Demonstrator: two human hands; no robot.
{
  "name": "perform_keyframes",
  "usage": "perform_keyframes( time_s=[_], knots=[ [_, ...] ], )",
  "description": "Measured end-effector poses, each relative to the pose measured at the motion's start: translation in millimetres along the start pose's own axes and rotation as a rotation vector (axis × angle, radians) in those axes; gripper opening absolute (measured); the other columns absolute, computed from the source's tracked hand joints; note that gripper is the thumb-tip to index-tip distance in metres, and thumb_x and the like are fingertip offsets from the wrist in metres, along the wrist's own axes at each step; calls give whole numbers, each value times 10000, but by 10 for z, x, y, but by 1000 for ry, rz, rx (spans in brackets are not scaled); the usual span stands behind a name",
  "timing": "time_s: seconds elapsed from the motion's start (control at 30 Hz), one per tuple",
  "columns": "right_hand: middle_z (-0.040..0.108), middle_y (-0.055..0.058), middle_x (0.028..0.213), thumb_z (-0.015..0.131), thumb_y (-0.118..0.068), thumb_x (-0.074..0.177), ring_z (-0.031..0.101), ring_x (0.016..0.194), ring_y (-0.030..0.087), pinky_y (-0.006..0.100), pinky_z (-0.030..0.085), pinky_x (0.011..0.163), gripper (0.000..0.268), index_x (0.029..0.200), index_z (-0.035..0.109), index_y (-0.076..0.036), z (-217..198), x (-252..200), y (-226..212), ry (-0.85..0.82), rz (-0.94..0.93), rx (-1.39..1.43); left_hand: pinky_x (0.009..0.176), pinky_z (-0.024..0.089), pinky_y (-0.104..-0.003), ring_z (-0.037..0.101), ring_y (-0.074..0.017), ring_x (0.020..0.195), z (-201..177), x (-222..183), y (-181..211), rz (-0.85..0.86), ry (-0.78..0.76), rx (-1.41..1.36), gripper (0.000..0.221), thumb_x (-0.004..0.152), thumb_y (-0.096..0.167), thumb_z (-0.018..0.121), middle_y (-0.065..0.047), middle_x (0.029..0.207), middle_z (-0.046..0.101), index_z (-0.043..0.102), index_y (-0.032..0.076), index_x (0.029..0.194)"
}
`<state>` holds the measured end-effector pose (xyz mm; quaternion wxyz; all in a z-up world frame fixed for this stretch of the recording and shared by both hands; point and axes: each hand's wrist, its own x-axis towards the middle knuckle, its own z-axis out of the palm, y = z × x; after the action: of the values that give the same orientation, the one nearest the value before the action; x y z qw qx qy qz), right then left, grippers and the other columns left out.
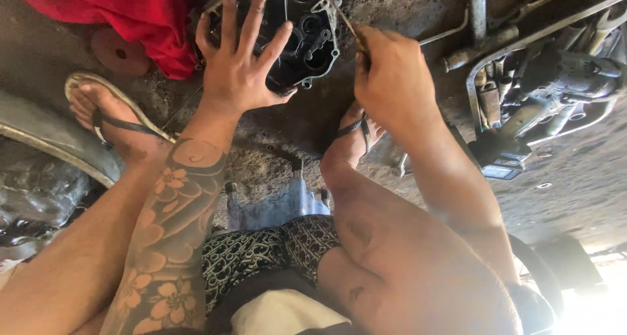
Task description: Using a small hand tool to scrape residue and old gasket material from the surface of a motorcycle engine casing.
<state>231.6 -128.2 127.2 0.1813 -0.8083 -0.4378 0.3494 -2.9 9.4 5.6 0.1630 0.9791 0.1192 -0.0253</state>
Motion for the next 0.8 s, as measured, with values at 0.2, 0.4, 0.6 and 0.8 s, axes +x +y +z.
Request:
perform_keyframes(
  time_s=[0.2, 0.4, 0.6, 0.8],
  knots=[
    [691, 198, 867, 656, -106, 841, 715, 654, 411, 452, 561, 523, 59, 865, 692, -65, -155, 260, -70, -203, -75, -552, 1048, 281, -783, 191, -490, 1485, -39, -12, 19, -42, -107, -56, 1149, 712, 607, 1070, -159, 1662, 210, 476, 308, 1649],
    [657, 8, 552, 840, -227, 633, 551, 347, 150, 333, 443, 311, 199, 779, 710, -193, 46, 592, -339, -339, -103, -720, 1058, 268, -748, 304, -492, 1453, -43, -22, 23, -41, -100, -38, 1109, 689, 567, 1064, -164, 1658, 203, 566, 279, 1637],
    [690, 308, 901, 604, -358, 994, 542, 517, 176, 241, 411, 420, 511, 913, 698, 137, 1356, 386, -795, 375, 418, -1105, 1094, 268, -712, 170, -445, 1524, -50, 17, 88, -48, 54, 2, 631, 1032, 424, 908, -131, 1683, 203, 627, 279, 1578],
    [526, 270, 945, 721, 7, 773, 606, 414, 334, 446, 513, 359, 452, 1103, 414, -31, 997, 60, -332, 79, 186, -232, 1057, 304, -735, 187, -464, 1492, -76, 50, 75, -44, -39, -18, 1033, 709, 514, 1030, -154, 1656, 225, 560, 292, 1602]
  ],
)
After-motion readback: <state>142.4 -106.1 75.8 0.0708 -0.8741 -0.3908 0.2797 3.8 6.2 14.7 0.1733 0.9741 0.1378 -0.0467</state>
